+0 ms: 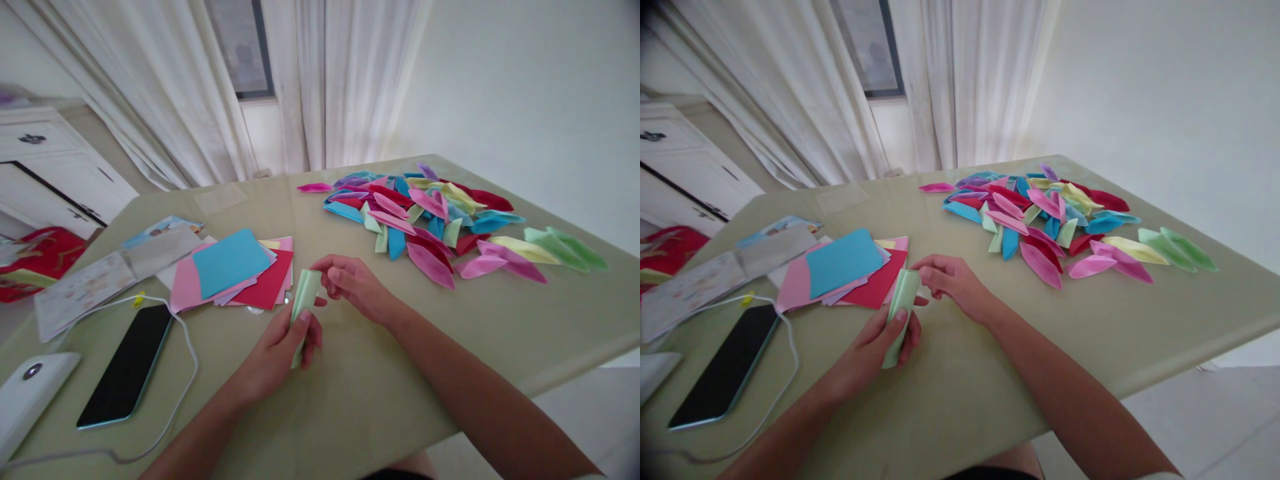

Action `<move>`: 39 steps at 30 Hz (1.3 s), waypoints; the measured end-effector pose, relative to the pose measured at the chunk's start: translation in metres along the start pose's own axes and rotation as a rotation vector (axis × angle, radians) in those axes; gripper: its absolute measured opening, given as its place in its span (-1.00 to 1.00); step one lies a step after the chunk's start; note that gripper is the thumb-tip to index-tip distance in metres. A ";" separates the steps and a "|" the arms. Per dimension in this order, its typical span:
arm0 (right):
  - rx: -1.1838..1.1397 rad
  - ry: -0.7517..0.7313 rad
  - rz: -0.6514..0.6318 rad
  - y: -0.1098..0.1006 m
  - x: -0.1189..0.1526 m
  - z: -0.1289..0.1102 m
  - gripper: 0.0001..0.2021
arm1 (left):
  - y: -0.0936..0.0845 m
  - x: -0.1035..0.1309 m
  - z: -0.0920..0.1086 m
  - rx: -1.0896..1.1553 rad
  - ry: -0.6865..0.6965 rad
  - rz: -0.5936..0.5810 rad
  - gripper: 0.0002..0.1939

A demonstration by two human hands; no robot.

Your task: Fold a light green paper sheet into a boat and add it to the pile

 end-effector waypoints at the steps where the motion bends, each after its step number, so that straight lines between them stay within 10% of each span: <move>1: 0.026 -0.022 -0.007 0.002 0.001 -0.002 -0.58 | 0.003 0.000 -0.001 0.046 -0.009 -0.023 -0.49; 39: 0.292 -0.362 0.100 0.019 0.030 -0.032 -0.85 | 0.016 0.009 0.019 0.041 0.183 -0.017 -0.57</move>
Point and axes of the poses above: each hand's wrist, its own x-axis away from the middle knuckle, its own y-axis out of the palm, z = x × y, the point moved 9 cm from there along -x, towards the middle knuckle, and after that the axes turned 12 degrees about x, right-handed, at the moved point
